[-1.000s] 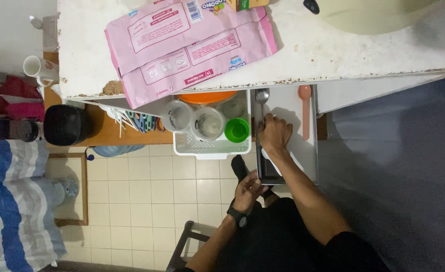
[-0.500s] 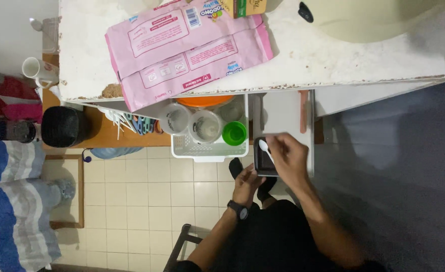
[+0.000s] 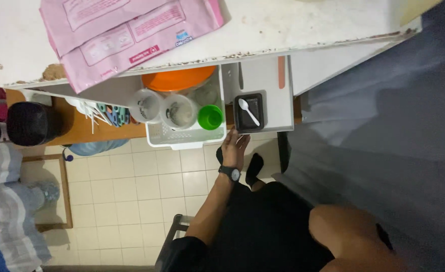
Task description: Sorting and organizing plastic spoons and other small items on a table.
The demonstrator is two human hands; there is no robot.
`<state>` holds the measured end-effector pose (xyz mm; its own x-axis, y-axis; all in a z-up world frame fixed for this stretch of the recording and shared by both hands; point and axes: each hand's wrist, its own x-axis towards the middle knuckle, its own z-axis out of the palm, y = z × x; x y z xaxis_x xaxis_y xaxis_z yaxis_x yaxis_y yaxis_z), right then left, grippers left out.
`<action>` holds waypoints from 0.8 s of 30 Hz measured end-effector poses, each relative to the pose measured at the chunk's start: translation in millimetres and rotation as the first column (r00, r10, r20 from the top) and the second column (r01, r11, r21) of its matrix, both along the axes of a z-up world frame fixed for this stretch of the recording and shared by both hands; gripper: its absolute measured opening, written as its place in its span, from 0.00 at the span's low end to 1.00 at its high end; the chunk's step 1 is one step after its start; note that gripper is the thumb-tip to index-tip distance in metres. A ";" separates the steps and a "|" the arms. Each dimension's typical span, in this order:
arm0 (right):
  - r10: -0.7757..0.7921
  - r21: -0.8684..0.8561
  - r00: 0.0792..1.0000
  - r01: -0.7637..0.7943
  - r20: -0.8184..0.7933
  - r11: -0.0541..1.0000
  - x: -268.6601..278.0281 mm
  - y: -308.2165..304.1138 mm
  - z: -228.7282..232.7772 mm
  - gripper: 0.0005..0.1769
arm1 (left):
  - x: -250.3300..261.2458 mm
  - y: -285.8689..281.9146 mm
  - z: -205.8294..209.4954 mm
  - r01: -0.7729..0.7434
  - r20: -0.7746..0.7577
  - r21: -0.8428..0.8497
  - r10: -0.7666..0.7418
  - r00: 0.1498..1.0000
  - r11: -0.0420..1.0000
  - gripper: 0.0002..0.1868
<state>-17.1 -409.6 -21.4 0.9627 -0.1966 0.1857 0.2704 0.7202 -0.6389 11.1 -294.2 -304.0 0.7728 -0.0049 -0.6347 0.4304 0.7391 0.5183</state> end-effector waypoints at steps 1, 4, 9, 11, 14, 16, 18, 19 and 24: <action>0.010 0.059 0.999 -0.012 0.041 0.998 -0.9 1.3 3.3 0.17 | -1.8 -2.9 -4.4 -0.007 0.001 0.000 0.007 1.000 1.000 0.21; 0.029 0.238 0.986 -0.068 0.163 0.969 -4.2 11.9 12.9 0.16 | -7.2 -6.1 -5.6 0.020 0.019 -0.029 -0.020 1.000 0.999 0.26; -0.012 0.504 0.940 -0.172 0.341 0.847 -12.0 33.3 25.5 0.15 | -24.8 6.0 20.0 0.034 -0.017 -0.013 -0.034 0.999 0.999 0.31; -0.049 0.587 0.910 -0.223 0.412 0.778 -16.1 47.0 40.9 0.15 | -40.7 21.5 27.2 0.123 -0.023 0.043 -0.123 0.992 0.991 0.29; -0.113 0.688 0.853 -0.325 0.510 0.649 -19.3 75.7 62.5 0.15 | -58.8 55.4 36.9 0.258 -0.038 0.147 -0.256 0.966 0.955 0.27; -0.159 0.735 0.812 -0.401 0.561 0.547 -23.1 101.7 73.8 0.16 | -75.9 88.2 30.9 0.297 -0.046 0.194 -0.294 0.955 0.935 0.26; -0.209 0.765 0.774 -0.472 0.597 0.438 -28.9 133.1 84.4 0.17 | -98.8 128.0 14.4 0.318 -0.106 0.232 -0.301 0.948 0.919 0.27; -0.238 0.772 0.754 -0.508 0.613 0.381 -31.1 151.4 88.3 0.17 | -107.5 149.1 3.5 0.308 -0.101 0.235 -0.292 0.951 0.922 0.27; -0.410 0.748 0.667 -0.660 0.622 0.061 -43.3 275.0 106.2 0.20 | -163.8 278.8 -18.4 0.226 -0.187 0.379 -0.164 0.968 0.898 0.20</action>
